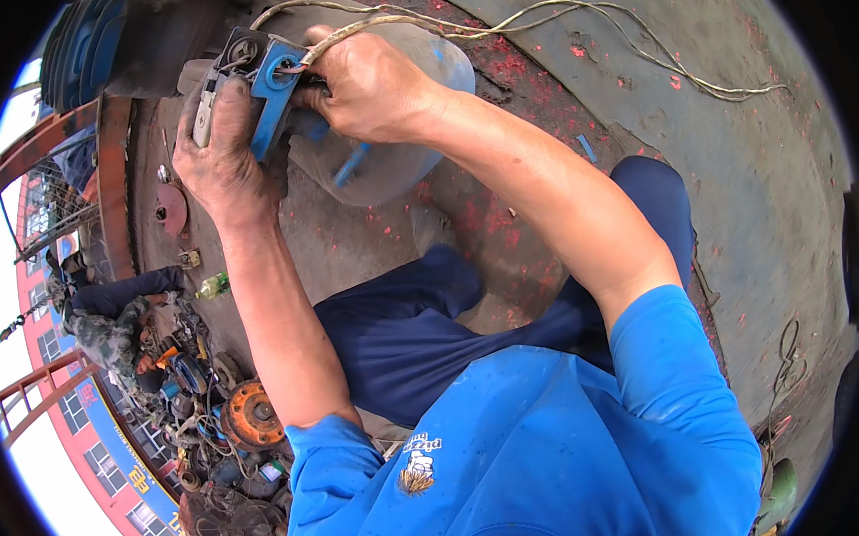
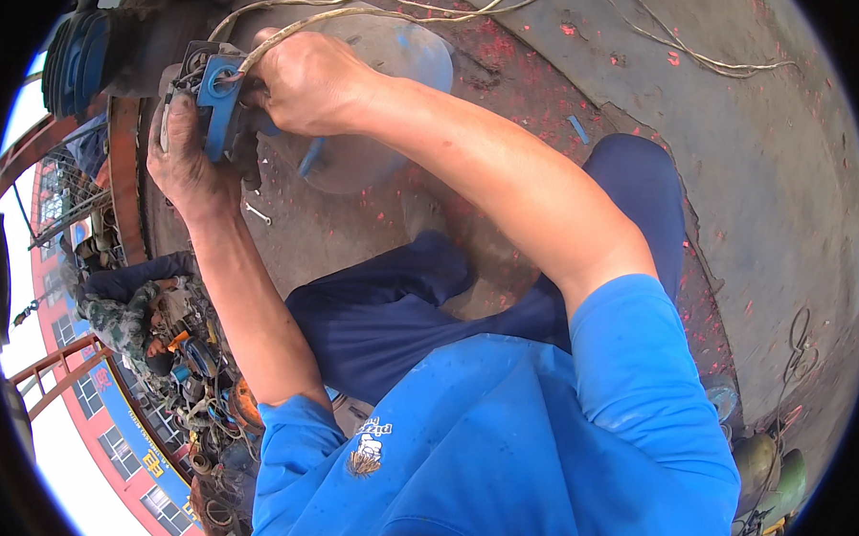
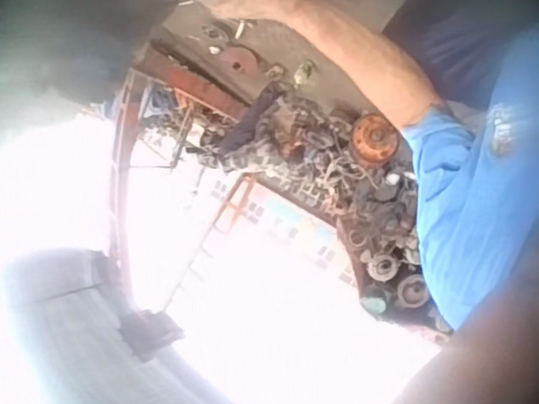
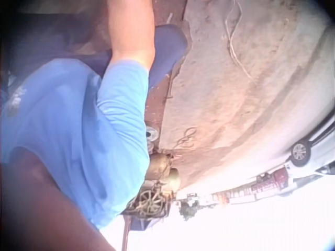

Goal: The person uses a wrench and a screwdriver to loosen and remove a small blue electrical component from a motor assembly. They then walk around the workshop floor, pick up a screwdriver, and return to the motor to continue working on the component.

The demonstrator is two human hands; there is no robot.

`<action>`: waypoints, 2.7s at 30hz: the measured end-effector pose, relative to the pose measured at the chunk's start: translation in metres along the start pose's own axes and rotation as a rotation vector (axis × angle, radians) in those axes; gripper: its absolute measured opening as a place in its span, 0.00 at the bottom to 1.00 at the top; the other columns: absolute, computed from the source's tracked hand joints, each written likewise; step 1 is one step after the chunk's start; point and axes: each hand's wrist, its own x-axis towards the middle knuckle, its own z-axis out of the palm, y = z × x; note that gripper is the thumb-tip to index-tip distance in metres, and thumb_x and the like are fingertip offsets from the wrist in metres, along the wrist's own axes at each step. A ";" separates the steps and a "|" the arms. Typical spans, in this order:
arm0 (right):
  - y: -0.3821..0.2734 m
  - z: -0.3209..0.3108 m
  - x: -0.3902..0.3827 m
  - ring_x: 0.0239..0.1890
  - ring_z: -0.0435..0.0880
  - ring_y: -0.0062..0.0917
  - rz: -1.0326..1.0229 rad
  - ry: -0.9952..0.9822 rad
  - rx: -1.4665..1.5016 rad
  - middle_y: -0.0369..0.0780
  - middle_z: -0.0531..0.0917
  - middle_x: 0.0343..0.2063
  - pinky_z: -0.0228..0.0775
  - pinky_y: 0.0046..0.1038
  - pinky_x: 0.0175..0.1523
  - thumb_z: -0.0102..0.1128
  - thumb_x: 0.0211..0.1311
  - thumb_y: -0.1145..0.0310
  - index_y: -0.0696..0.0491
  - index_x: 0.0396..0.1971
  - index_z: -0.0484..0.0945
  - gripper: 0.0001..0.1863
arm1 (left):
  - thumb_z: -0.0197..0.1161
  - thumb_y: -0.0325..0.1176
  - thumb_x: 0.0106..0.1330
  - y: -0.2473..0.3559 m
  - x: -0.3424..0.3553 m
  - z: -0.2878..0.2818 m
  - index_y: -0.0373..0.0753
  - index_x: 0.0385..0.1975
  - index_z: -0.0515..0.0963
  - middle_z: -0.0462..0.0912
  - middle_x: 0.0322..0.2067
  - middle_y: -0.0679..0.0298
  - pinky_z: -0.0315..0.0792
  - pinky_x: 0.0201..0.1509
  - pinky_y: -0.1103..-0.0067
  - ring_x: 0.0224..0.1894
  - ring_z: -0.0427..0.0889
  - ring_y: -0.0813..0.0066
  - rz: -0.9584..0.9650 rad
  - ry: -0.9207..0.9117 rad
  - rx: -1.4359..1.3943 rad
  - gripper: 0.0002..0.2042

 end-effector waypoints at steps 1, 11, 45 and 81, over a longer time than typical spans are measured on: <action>0.000 0.001 -0.002 0.37 0.80 0.46 -0.004 0.038 -0.019 0.48 0.78 0.33 0.71 0.42 0.41 0.66 0.56 0.72 0.55 0.37 0.82 0.09 | 0.69 0.37 0.63 -0.001 0.001 -0.002 0.29 0.48 0.78 0.85 0.38 0.58 0.80 0.39 0.77 0.35 0.84 0.72 0.000 -0.031 0.034 0.20; 0.005 -0.011 0.001 0.41 0.81 0.44 0.030 -0.080 -0.030 0.47 0.80 0.35 0.73 0.40 0.46 0.69 0.54 0.70 0.56 0.40 0.81 0.14 | 0.64 0.34 0.67 0.003 0.001 -0.007 0.31 0.44 0.80 0.86 0.34 0.58 0.79 0.28 0.81 0.28 0.85 0.74 -0.084 -0.175 0.002 0.13; -0.026 -0.030 -0.061 0.24 0.76 0.15 0.500 0.411 0.660 0.34 0.79 0.22 0.69 0.20 0.29 0.56 0.71 0.58 0.60 0.39 0.82 0.18 | 0.63 0.36 0.68 0.000 -0.001 0.000 0.29 0.48 0.79 0.86 0.34 0.54 0.83 0.33 0.76 0.29 0.87 0.68 -0.030 -0.086 0.041 0.16; -0.047 0.019 -0.079 0.27 0.80 0.33 -0.151 0.592 0.132 0.41 0.82 0.27 0.73 0.31 0.35 0.63 0.60 0.72 0.58 0.37 0.79 0.08 | 0.69 0.34 0.64 -0.003 0.002 -0.005 0.30 0.46 0.78 0.85 0.35 0.56 0.84 0.33 0.74 0.30 0.86 0.68 -0.019 -0.084 -0.017 0.17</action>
